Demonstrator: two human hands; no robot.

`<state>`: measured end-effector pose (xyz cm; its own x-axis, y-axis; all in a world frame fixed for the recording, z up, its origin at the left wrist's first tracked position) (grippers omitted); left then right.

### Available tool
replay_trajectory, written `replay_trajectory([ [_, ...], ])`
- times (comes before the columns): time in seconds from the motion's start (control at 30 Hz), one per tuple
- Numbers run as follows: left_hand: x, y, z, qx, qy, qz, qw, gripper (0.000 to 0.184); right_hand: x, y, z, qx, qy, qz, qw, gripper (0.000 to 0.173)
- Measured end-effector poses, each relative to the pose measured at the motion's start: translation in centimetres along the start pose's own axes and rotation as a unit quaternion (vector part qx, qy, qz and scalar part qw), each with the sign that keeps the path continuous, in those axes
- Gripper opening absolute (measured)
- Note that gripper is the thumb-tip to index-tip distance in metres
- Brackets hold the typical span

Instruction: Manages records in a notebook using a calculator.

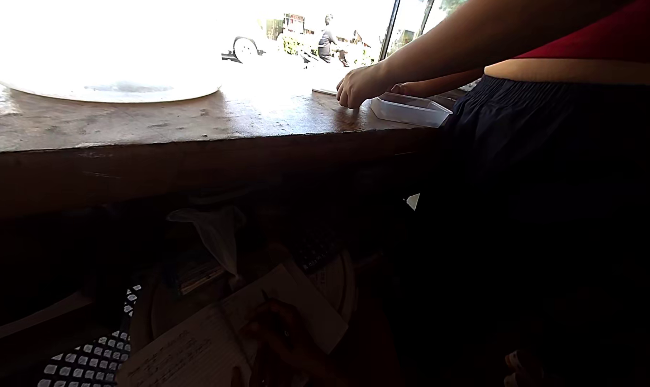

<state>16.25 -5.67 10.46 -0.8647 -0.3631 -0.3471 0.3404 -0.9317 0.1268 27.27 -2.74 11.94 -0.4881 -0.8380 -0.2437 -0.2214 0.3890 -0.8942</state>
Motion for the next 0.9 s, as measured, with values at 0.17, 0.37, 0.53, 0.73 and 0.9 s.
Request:
replay_trajectory([
  [0.17, 0.01, 0.02, 0.05, 0.003, 0.005, 0.001, 1.000, 0.049, 0.00, -0.02, 0.01, 0.003, 0.003, -0.002, 1.000, 0.024],
  [0.37, 0.08, -0.06, -0.11, -0.006, 0.011, 0.002, 1.000, 0.048, -0.04, 0.02, -0.05, -0.002, 0.005, -0.008, 1.000, 0.024],
  [0.53, -0.06, 0.05, -0.01, -0.010, 0.006, 0.003, 1.000, 0.045, -0.05, 0.03, -0.03, -0.002, 0.004, -0.005, 1.000, 0.024],
  [0.73, 0.04, 0.04, 0.00, -0.018, 0.015, -0.003, 1.000, 0.047, -0.11, 0.27, 0.06, -0.010, 0.007, -0.011, 1.000, 0.023],
  [0.9, 0.10, 0.00, -0.12, -0.027, 0.012, -0.005, 1.000, 0.049, -0.14, 0.22, 0.01, -0.014, 0.004, -0.007, 1.000, 0.024],
])
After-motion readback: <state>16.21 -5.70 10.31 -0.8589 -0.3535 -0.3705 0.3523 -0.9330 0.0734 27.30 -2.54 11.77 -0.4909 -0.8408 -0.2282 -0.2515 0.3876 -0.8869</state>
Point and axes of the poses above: each hand's wrist, its own x-axis away from the middle knuckle, its own z-axis out of the back of the hand, y = z × x, the point moved 8 cm from there along -x, towards the middle knuckle, and after that the axes turned 15 degrees about -x, right-handed, at the moved point
